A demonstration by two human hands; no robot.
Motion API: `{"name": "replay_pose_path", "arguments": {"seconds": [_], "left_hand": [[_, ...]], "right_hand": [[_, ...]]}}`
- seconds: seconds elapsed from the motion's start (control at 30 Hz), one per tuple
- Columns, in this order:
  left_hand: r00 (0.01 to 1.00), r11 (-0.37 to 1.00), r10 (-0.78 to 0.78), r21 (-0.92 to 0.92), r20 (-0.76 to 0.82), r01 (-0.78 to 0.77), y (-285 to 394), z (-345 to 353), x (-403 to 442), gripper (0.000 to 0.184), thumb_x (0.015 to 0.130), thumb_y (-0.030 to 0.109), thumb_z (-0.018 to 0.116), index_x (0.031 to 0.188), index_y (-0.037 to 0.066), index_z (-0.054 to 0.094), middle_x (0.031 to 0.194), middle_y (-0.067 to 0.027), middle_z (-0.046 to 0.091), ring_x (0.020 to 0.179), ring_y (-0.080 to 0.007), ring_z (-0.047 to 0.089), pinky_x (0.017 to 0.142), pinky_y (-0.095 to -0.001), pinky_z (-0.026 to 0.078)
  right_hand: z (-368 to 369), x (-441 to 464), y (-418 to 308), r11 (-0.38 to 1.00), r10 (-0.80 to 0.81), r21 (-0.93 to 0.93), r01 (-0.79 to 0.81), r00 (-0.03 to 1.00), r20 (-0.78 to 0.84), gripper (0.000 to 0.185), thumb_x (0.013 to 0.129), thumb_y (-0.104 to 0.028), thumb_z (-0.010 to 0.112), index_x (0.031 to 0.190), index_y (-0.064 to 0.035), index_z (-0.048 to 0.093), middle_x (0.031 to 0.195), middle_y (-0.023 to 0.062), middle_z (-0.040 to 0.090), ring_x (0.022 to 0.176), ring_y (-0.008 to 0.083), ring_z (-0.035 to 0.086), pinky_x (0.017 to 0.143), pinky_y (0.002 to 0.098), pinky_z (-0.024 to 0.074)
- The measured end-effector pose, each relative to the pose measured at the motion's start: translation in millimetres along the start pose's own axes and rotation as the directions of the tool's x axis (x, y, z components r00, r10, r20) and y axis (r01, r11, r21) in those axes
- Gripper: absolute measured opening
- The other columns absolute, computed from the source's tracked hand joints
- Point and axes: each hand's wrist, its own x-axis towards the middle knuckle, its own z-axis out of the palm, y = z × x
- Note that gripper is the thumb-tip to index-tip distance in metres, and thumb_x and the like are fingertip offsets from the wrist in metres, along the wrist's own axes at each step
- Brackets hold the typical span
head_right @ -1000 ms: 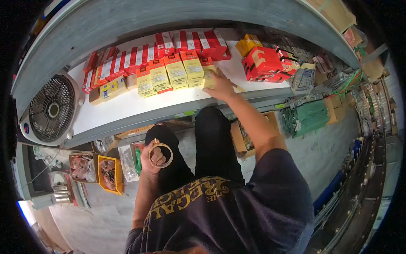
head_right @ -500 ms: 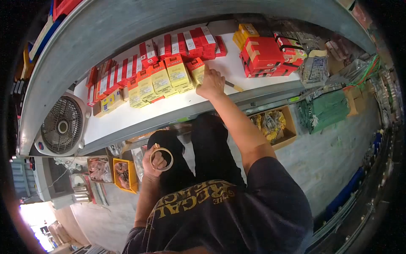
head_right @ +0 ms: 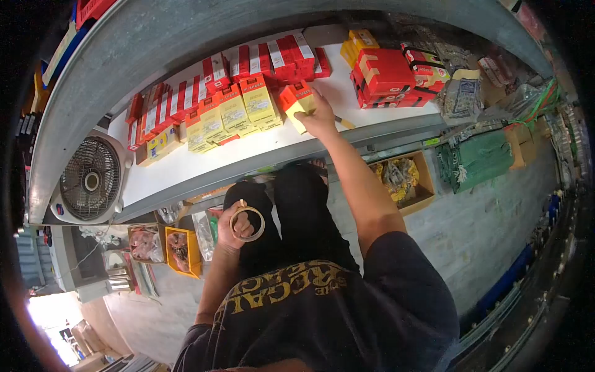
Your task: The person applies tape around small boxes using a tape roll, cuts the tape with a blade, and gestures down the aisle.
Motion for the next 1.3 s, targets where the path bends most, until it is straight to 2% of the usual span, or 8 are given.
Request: {"name": "replay_pose_path", "arguments": {"seconds": [0.1,0.23,0.4,0.53,0.63,0.77,1.07,1.3], "left_hand": [[1.000,1.000,-0.012,-0.003,0.005,0.013,2.9,-2.9,-2.7,0.028,0.099,0.025,0.043,0.113,0.005,0.058,0.049,-0.0009,0.039,0.035,-0.0111,0.033,0.041,-0.0273,0.031],[1.000,1.000,-0.017,0.000,-0.005,0.017,3.8,-2.7,-3.0,0.029,0.102,0.025,0.039,0.113,0.006,0.058,0.049,-0.0008,0.040,0.035,-0.0104,0.033,0.040,-0.0268,0.031],[0.999,0.999,-0.033,0.027,-0.029,0.033,-1.7,0.4,-3.0,0.029,0.102,0.026,0.039,0.112,0.007,0.058,0.049,-0.0004,0.040,0.035,-0.0100,0.032,0.040,-0.0267,0.031],[0.999,0.998,-0.029,0.045,-0.038,0.031,-3.1,2.5,-6.7,0.024,0.099,0.026,0.044,0.108,0.008,0.058,0.049,-0.0001,0.039,0.035,-0.0111,0.032,0.039,-0.0258,0.029],[0.999,0.999,-0.022,0.026,-0.047,0.023,-1.6,1.8,-7.2,0.024,0.100,0.026,0.044,0.107,0.008,0.058,0.049,0.0001,0.039,0.035,-0.0110,0.032,0.039,-0.0256,0.028],[1.000,0.999,-0.022,0.039,-0.009,0.023,-3.0,-0.6,-3.2,0.028,0.100,0.027,0.045,0.111,0.006,0.058,0.049,0.0004,0.038,0.036,-0.0103,0.031,0.040,-0.0258,0.029],[0.993,0.999,0.020,0.033,-0.119,-0.016,-4.1,11.9,-5.2,0.028,0.098,0.026,0.046,0.111,0.006,0.061,0.049,0.0008,0.037,0.036,-0.0101,0.029,0.040,-0.0261,0.028],[0.942,0.962,0.172,0.257,-0.289,-0.096,20.5,28.5,-31.6,0.027,0.096,0.024,0.048,0.112,0.005,0.058,0.049,0.0000,0.037,0.035,-0.0113,0.030,0.039,-0.0264,0.029]], "right_hand": [[-12.3,-35.7,-0.3,0.728,0.068,0.675,-0.123,0.992,0.107,0.072,0.075,-0.006,0.076,0.140,-0.0030,0.045,0.119,0.0089,0.064,0.110,0.0197,0.060,0.094,0.0353,0.0476],[-17.3,-71.8,-14.8,0.548,0.096,0.801,-0.239,0.970,0.223,0.065,0.080,0.000,0.071,0.140,-0.0026,0.046,0.123,0.0060,0.063,0.110,0.0139,0.059,0.094,0.0303,0.0461],[4.5,-76.3,-19.8,0.505,0.134,0.808,-0.302,0.953,0.272,0.059,0.083,-0.005,0.068,0.137,0.0023,0.047,0.124,0.0087,0.062,0.113,0.0190,0.060,0.100,0.0338,0.0446],[5.8,-72.5,-13.0,0.242,0.187,0.837,-0.492,0.870,0.457,0.050,0.088,-0.012,0.063,0.135,0.0007,0.049,0.125,0.0114,0.062,0.115,0.0243,0.059,0.102,0.0396,0.0442],[3.8,-81.4,-17.0,-0.104,0.237,0.824,-0.557,0.791,0.565,0.047,0.091,-0.018,0.059,0.134,-0.0004,0.049,0.127,0.0143,0.060,0.117,0.0301,0.058,0.102,0.0463,0.0440],[-1.7,-88.8,-25.0,-0.199,0.162,0.823,-0.532,0.810,0.563,0.050,0.091,-0.019,0.061,0.135,-0.0013,0.047,0.128,0.0150,0.059,0.118,0.0323,0.057,0.102,0.0492,0.0432],[-10.1,-125.9,-57.7,-0.232,0.126,0.791,-0.566,0.789,0.601,0.050,0.090,-0.017,0.061,0.136,-0.0024,0.046,0.129,0.0143,0.059,0.117,0.0317,0.058,0.101,0.0481,0.0441],[-7.0,-167.6,-68.4,0.330,0.056,0.705,-0.628,0.758,0.649,0.064,0.085,-0.019,0.066,0.142,-0.0036,0.041,0.131,0.0115,0.057,0.119,0.0245,0.056,0.102,0.0396,0.0433]]}}
